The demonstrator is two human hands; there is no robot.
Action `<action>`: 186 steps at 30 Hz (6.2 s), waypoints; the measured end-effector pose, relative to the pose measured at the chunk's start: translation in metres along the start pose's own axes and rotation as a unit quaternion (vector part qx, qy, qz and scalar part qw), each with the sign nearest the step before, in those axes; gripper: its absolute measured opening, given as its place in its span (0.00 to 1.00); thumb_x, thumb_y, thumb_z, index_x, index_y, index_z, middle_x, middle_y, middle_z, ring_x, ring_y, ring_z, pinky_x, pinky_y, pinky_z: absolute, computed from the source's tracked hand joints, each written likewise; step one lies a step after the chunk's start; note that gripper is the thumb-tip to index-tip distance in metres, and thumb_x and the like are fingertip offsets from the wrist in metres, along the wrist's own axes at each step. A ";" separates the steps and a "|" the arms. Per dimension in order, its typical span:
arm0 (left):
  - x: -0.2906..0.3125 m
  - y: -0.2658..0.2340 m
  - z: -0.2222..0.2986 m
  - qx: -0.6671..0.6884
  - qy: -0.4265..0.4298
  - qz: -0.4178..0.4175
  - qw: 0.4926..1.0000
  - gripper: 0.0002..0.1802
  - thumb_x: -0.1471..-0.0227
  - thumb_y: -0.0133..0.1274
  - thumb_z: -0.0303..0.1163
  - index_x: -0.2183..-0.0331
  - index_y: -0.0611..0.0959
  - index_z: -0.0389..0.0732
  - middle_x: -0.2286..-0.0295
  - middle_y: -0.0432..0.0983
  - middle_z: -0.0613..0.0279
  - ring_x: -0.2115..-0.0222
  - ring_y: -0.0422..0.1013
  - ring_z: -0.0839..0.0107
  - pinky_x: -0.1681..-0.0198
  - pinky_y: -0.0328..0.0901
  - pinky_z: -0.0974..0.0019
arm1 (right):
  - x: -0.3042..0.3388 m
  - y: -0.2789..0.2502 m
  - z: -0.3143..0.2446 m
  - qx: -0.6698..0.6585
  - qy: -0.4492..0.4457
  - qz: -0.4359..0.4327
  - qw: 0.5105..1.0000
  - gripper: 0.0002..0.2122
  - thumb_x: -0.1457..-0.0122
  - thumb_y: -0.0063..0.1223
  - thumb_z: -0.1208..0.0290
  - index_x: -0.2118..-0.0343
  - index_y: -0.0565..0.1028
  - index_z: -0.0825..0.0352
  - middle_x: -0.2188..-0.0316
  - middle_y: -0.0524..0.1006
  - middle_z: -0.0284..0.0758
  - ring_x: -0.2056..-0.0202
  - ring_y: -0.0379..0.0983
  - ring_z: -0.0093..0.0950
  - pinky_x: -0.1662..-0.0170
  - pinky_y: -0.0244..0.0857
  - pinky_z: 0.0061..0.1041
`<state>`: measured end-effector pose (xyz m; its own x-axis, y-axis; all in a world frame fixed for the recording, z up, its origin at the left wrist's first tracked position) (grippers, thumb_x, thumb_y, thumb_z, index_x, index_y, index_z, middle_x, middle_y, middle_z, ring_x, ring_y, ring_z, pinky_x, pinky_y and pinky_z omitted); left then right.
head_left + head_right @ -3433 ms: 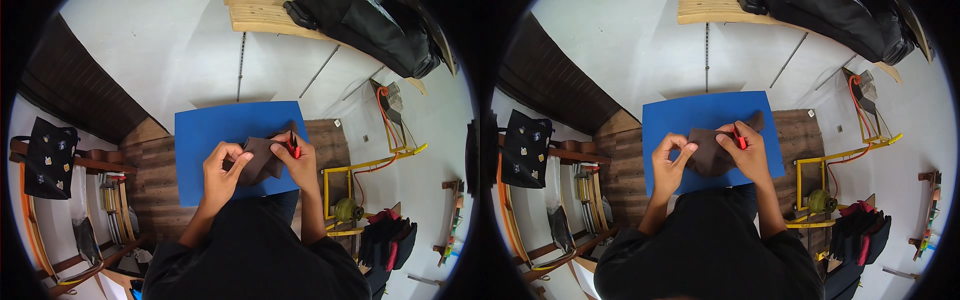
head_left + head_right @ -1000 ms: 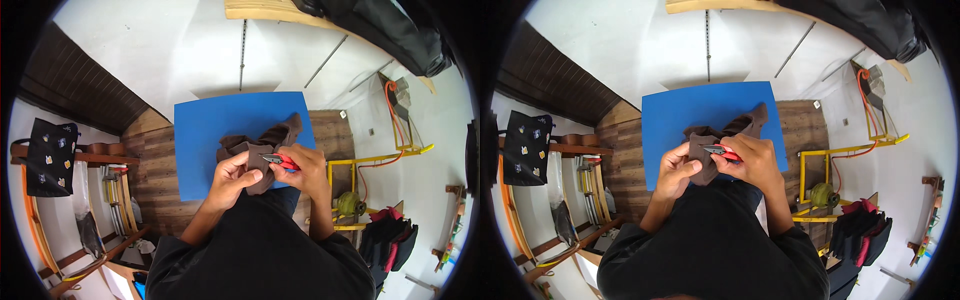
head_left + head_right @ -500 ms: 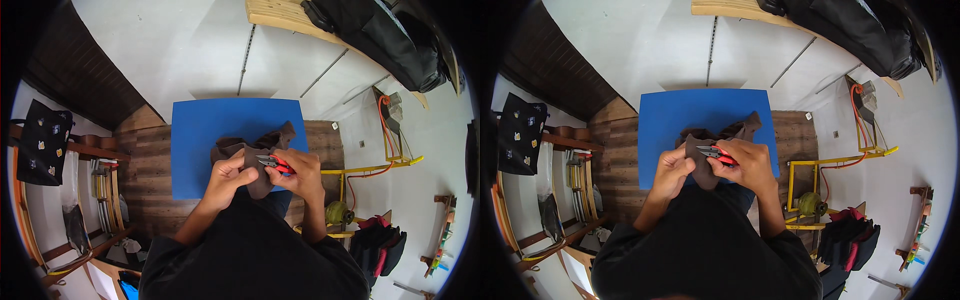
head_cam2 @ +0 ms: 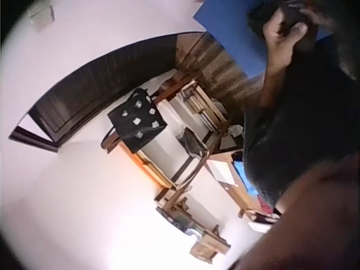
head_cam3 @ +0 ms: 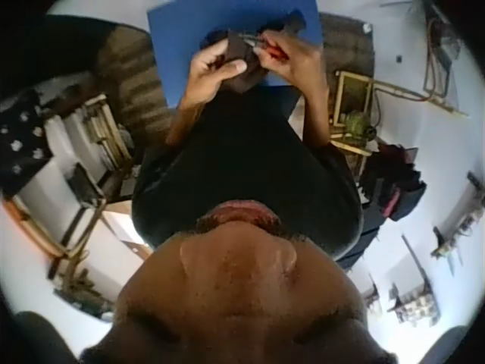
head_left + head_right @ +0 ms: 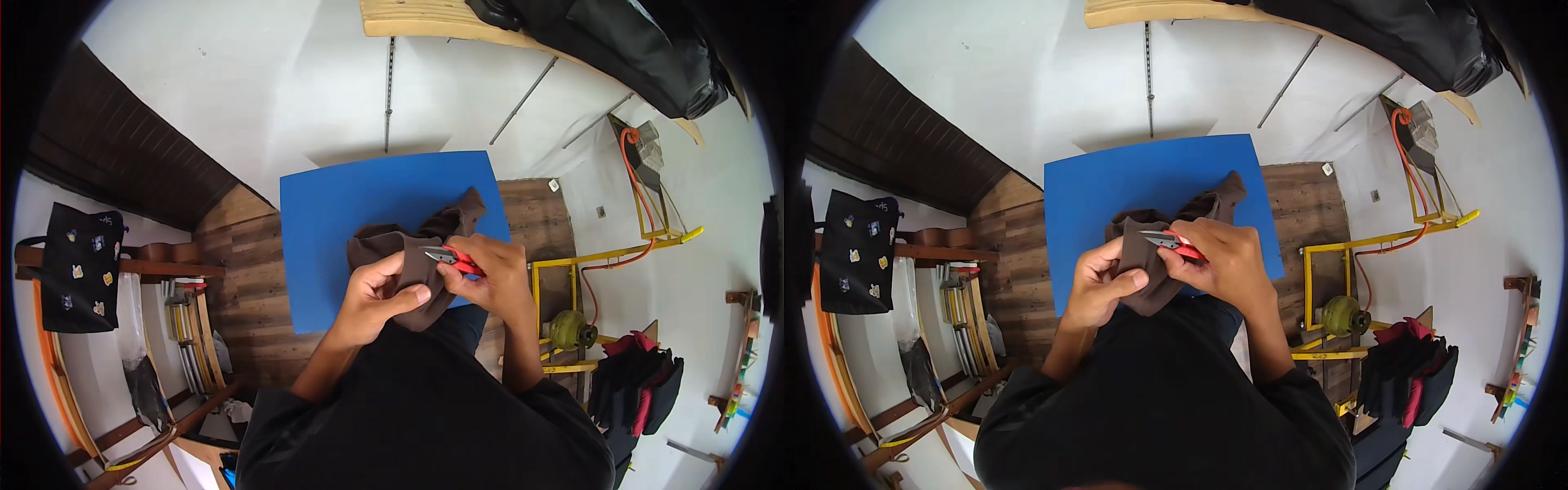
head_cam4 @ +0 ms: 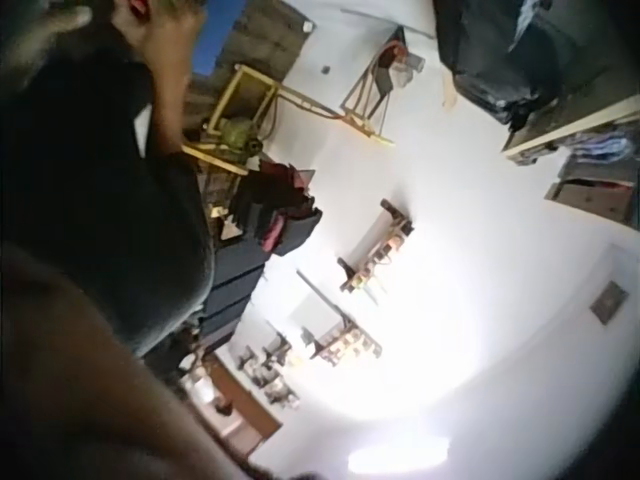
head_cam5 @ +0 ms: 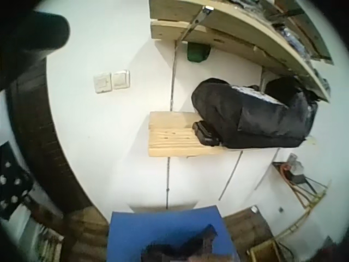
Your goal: Trimming loose threads or small imperfections from a piece of brown fabric using pliers.
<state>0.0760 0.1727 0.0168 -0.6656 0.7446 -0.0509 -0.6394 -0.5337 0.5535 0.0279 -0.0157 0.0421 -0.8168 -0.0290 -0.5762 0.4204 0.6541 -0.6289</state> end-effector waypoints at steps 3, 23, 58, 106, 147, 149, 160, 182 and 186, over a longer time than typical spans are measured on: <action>0.000 0.001 0.003 0.001 0.008 -0.022 1.000 0.26 0.49 0.56 0.23 0.48 0.71 0.30 0.56 0.73 0.63 0.54 0.67 0.78 0.49 0.60 0.71 | -0.006 -0.005 -0.002 -0.018 0.006 -0.004 1.000 0.14 0.59 0.67 0.70 0.68 0.77 0.67 0.78 0.77 0.36 0.81 0.74 0.31 0.79 0.66 0.24; 0.002 -0.003 0.005 0.038 0.039 0.024 0.998 0.22 0.49 0.55 0.22 0.50 0.74 0.31 0.59 0.74 0.65 0.56 0.67 0.80 0.52 0.60 0.74 | -0.022 -0.001 -0.006 -0.021 -0.044 -0.031 0.998 0.14 0.59 0.67 0.72 0.67 0.77 0.68 0.82 0.73 0.36 0.83 0.68 0.29 0.79 0.62 0.23; -0.005 0.019 0.001 -0.012 0.015 -0.027 0.999 0.27 0.50 0.54 0.21 0.47 0.70 0.30 0.54 0.71 0.62 0.53 0.65 0.78 0.48 0.58 0.71 | 0.003 -0.018 0.000 0.000 0.011 0.001 1.000 0.13 0.59 0.67 0.69 0.70 0.77 0.65 0.77 0.77 0.34 0.79 0.75 0.31 0.78 0.67 0.25; -0.003 0.022 -0.019 0.084 -0.031 0.007 0.996 0.23 0.49 0.55 0.23 0.50 0.73 0.33 0.61 0.73 0.69 0.62 0.66 0.83 0.56 0.59 0.76 | 0.016 -0.013 -0.007 0.054 0.067 -0.008 0.996 0.11 0.59 0.65 0.68 0.72 0.76 0.64 0.79 0.77 0.33 0.79 0.75 0.31 0.77 0.67 0.25; 0.000 -0.003 -0.025 0.138 0.068 0.046 0.987 0.17 0.47 0.57 0.33 0.61 0.81 0.28 0.58 0.74 0.58 0.59 0.68 0.75 0.53 0.61 0.70 | 0.003 -0.002 -0.010 0.019 0.000 -0.022 1.000 0.13 0.60 0.66 0.67 0.72 0.75 0.64 0.79 0.76 0.34 0.81 0.73 0.31 0.79 0.65 0.26; 0.000 0.001 -0.017 0.085 0.044 0.069 0.993 0.15 0.47 0.56 0.30 0.60 0.81 0.29 0.59 0.75 0.59 0.60 0.68 0.76 0.54 0.61 0.71 | 0.004 0.003 -0.008 0.002 0.005 -0.010 1.000 0.13 0.59 0.66 0.67 0.72 0.75 0.64 0.79 0.75 0.34 0.81 0.72 0.31 0.80 0.65 0.26; 0.003 0.014 -0.015 0.065 0.011 0.078 0.995 0.18 0.48 0.53 0.21 0.53 0.77 0.30 0.59 0.76 0.61 0.60 0.69 0.78 0.53 0.62 0.72 | 0.002 -0.002 -0.006 0.002 -0.005 0.015 1.000 0.10 0.61 0.65 0.72 0.74 0.75 0.67 0.83 0.73 0.34 0.83 0.70 0.30 0.81 0.62 0.25; 0.003 0.018 -0.009 -0.093 0.066 0.025 0.993 0.17 0.49 0.51 0.19 0.55 0.76 0.27 0.58 0.71 0.62 0.57 0.66 0.78 0.53 0.60 0.73 | 0.008 -0.009 -0.003 -0.001 0.023 -0.001 1.000 0.12 0.60 0.66 0.69 0.73 0.74 0.66 0.80 0.76 0.34 0.81 0.74 0.31 0.79 0.66 0.24; 0.005 0.018 -0.010 -0.058 0.052 0.047 0.996 0.19 0.50 0.51 0.19 0.54 0.75 0.27 0.58 0.72 0.63 0.57 0.66 0.78 0.53 0.60 0.74 | 0.007 -0.010 -0.005 -0.022 0.051 0.016 0.998 0.12 0.59 0.66 0.71 0.73 0.74 0.66 0.81 0.75 0.36 0.82 0.72 0.31 0.79 0.64 0.23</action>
<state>0.0570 0.1622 0.0180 -0.7570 0.6468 -0.0930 -0.6086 -0.6460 0.4609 0.0163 -0.0184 0.0466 -0.8405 0.0676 -0.5376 0.4305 0.6858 -0.5868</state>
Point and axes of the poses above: each hand's wrist, its own x-axis away from the middle knuckle, its own y-axis out of the palm, z = x × y, the point moved 1 cm from there along -x, towards the middle knuckle
